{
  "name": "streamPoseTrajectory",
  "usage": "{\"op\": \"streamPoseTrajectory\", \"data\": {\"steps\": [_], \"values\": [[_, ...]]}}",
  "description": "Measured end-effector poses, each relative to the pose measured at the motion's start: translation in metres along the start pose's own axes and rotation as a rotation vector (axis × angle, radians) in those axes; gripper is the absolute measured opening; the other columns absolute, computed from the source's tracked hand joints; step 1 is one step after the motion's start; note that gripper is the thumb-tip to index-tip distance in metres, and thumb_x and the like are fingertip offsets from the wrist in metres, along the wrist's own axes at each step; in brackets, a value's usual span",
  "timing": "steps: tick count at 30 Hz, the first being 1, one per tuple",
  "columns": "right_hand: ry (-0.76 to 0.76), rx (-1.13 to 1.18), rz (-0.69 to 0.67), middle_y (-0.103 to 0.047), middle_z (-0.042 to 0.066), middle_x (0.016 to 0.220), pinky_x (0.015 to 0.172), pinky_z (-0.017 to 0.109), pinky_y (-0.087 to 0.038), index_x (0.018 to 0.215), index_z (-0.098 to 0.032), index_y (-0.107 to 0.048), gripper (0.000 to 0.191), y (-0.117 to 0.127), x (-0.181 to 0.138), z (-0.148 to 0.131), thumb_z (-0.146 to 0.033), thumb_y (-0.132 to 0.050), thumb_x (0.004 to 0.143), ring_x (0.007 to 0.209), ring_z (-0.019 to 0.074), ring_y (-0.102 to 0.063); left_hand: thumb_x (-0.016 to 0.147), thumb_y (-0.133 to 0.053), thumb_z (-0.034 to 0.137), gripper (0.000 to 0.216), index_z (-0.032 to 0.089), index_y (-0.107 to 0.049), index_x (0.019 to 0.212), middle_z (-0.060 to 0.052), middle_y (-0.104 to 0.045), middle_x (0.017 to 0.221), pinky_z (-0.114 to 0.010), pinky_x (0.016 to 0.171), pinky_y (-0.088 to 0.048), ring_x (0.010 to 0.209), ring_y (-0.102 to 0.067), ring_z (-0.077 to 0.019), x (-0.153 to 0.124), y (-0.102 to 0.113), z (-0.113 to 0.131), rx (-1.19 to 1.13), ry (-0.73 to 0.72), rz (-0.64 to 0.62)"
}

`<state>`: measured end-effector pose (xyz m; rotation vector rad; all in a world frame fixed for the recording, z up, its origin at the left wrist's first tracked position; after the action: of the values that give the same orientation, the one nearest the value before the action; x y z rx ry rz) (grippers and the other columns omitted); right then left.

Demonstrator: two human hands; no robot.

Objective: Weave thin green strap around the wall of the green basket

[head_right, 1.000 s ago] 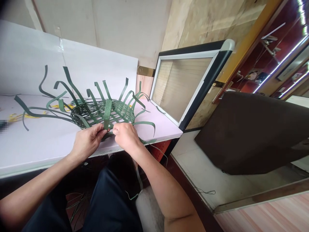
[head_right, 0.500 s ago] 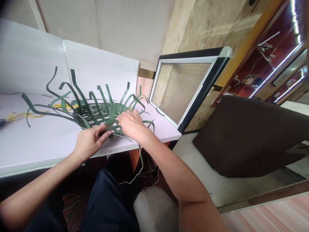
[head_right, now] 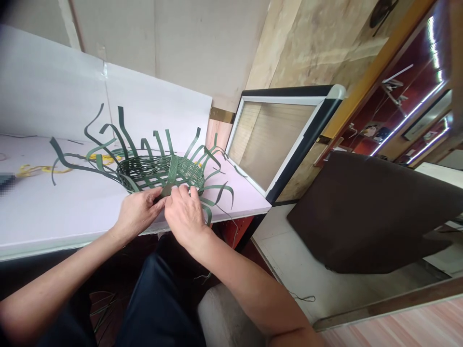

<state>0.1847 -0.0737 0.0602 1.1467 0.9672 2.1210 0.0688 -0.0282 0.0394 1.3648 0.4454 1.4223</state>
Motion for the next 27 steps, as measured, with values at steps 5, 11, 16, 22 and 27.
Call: {"op": "streamPoseTrajectory", "data": {"steps": [5,11,16,22,27], "values": [[-0.081,-0.096,0.067,-0.061,0.013,0.087,0.076,0.039,-0.037,0.092,-0.009,-0.063,0.022,-0.002,-0.007,-0.018,-0.006,-0.042,0.091,0.086,0.0256,-0.051,0.093,-0.044,0.040,0.029,0.022,-0.052,0.071,-0.003,-0.065,0.069,-0.029,0.057,-0.025,0.068,-0.060,-0.0201,-0.001,0.001,-0.001,-0.035,0.005,-0.024],[-0.101,-0.172,0.029,-0.060,0.011,0.073,0.068,0.037,-0.040,0.085,-0.011,-0.061,0.021,0.011,-0.016,-0.027,-0.004,-0.041,0.087,0.072,0.0242,-0.055,0.094,-0.044,0.041,0.029,0.022,-0.060,0.080,-0.004,-0.069,0.076,-0.029,0.059,-0.028,0.073,-0.062,-0.0216,-0.002,0.004,-0.001,-0.095,0.013,-0.057],[-0.219,-0.164,-0.136,-0.064,0.013,0.066,0.054,0.034,-0.040,0.083,-0.010,-0.062,0.022,0.013,-0.030,-0.022,-0.002,-0.042,0.085,0.060,0.0250,-0.063,0.094,-0.044,0.044,0.029,0.024,-0.065,0.090,-0.002,-0.072,0.086,-0.028,0.060,-0.029,0.077,-0.063,-0.0211,0.001,0.005,-0.002,-0.164,0.027,-0.076],[-0.204,-0.109,-0.248,-0.065,0.010,0.065,0.045,0.030,-0.040,0.084,-0.012,-0.065,0.020,0.030,-0.079,-0.057,0.001,-0.051,0.077,0.051,0.0223,-0.064,0.093,-0.044,0.043,0.028,0.025,-0.064,0.089,-0.002,-0.071,0.081,-0.028,0.060,-0.030,0.075,-0.063,-0.0209,0.002,0.004,-0.002,-0.148,0.022,-0.063],[-0.280,-0.028,-0.520,-0.069,0.009,0.068,0.045,0.029,-0.038,0.089,-0.015,-0.068,0.028,0.014,-0.109,-0.028,0.005,-0.054,0.077,0.053,0.0227,-0.067,0.092,-0.046,0.043,0.027,0.024,-0.064,0.084,-0.002,-0.070,0.078,-0.028,0.059,-0.030,0.074,-0.063,-0.0206,0.003,0.007,0.000,-0.146,0.029,-0.085]]}}
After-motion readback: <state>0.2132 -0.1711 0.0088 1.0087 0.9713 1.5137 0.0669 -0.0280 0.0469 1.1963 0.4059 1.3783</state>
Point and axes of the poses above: each hand's wrist, its own x-axis towards the middle knuckle, its own y-axis out of the back of the hand, z = x × y, the point moved 3 cm from there along x, towards the middle knuckle
